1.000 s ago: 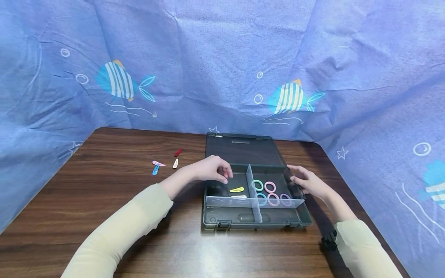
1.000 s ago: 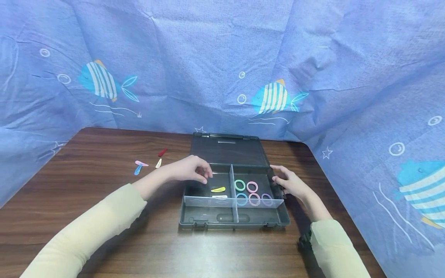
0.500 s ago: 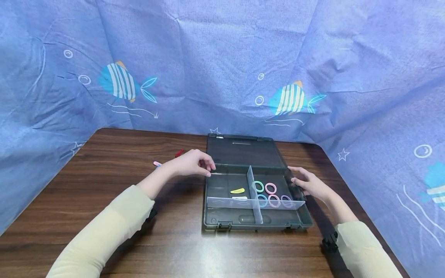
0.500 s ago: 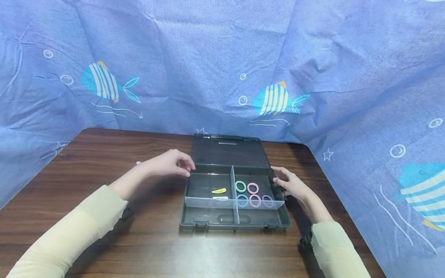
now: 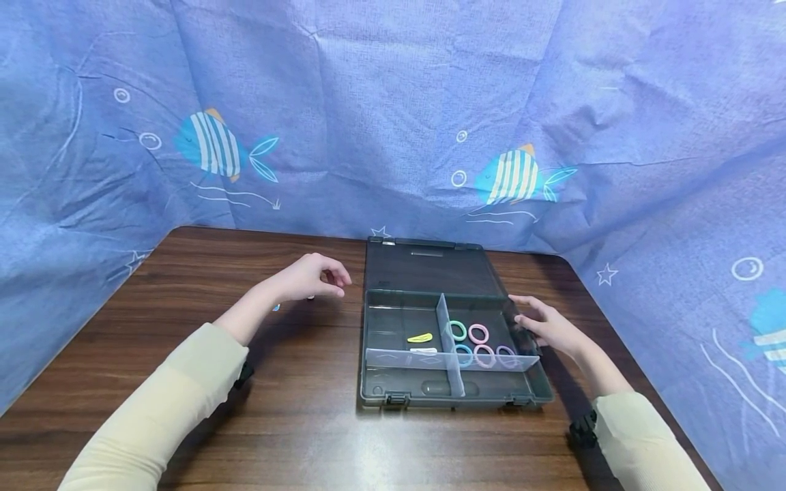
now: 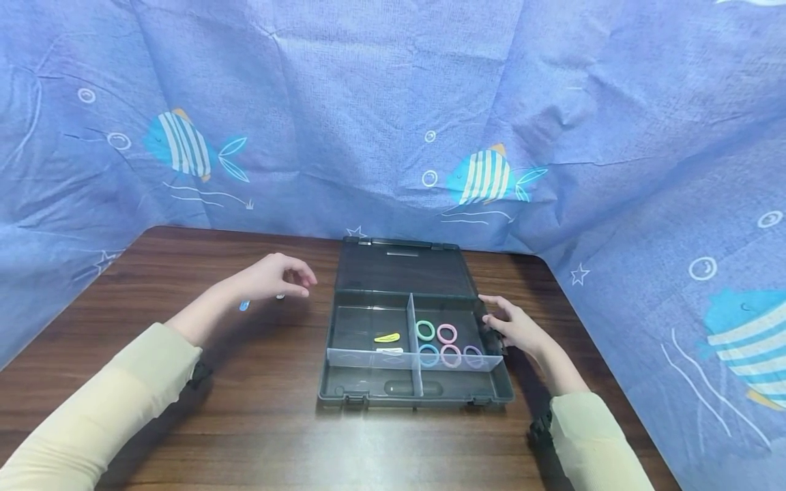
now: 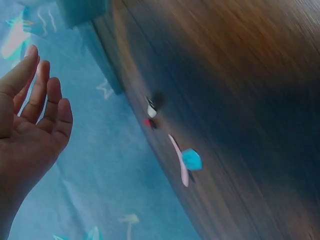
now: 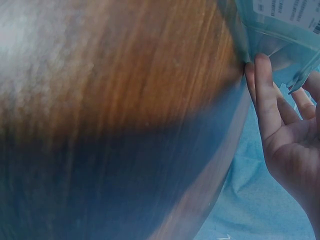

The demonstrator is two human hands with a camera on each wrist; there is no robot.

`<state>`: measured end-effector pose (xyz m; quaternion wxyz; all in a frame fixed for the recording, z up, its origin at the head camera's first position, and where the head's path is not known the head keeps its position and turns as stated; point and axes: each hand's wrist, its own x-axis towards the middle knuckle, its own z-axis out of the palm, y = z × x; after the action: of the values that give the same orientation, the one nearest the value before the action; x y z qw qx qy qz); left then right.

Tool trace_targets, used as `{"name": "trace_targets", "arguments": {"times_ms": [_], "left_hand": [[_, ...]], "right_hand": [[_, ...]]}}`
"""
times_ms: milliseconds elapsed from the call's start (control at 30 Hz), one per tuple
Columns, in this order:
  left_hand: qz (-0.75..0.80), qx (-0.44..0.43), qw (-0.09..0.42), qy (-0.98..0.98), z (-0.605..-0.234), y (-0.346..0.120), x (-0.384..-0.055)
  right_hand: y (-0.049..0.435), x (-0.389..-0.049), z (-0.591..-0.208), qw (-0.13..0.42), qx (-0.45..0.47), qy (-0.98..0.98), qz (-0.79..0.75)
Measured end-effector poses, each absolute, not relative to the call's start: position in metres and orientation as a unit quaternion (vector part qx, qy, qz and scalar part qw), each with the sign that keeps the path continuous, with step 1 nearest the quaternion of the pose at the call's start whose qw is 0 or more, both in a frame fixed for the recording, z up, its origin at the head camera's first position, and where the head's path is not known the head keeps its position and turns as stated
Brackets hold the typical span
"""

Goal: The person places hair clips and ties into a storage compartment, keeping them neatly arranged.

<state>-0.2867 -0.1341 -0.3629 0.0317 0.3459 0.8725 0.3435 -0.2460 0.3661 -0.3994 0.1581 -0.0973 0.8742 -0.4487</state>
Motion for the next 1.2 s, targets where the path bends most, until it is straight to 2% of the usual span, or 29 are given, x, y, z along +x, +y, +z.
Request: {"name": "trace_targets", "arguments": {"times_ms": [367, 733, 1200], "left_hand": [[0.321, 0.289, 0.016, 0.902, -0.378, -0.164, -0.302], [0.325, 0.276, -0.009, 0.904, -0.394, -0.178, -0.318], [0.311, 0.242, 0.055, 0.917, -0.407, -0.186, -0.326]], "right_hand": [[0.368, -0.247, -0.401, 0.160, -0.098, 0.874, -0.449], [0.368, -0.247, -0.401, 0.153, -0.102, 0.876, -0.446], [0.369, -0.247, -0.401, 0.160, -0.102, 0.876, -0.444]]}}
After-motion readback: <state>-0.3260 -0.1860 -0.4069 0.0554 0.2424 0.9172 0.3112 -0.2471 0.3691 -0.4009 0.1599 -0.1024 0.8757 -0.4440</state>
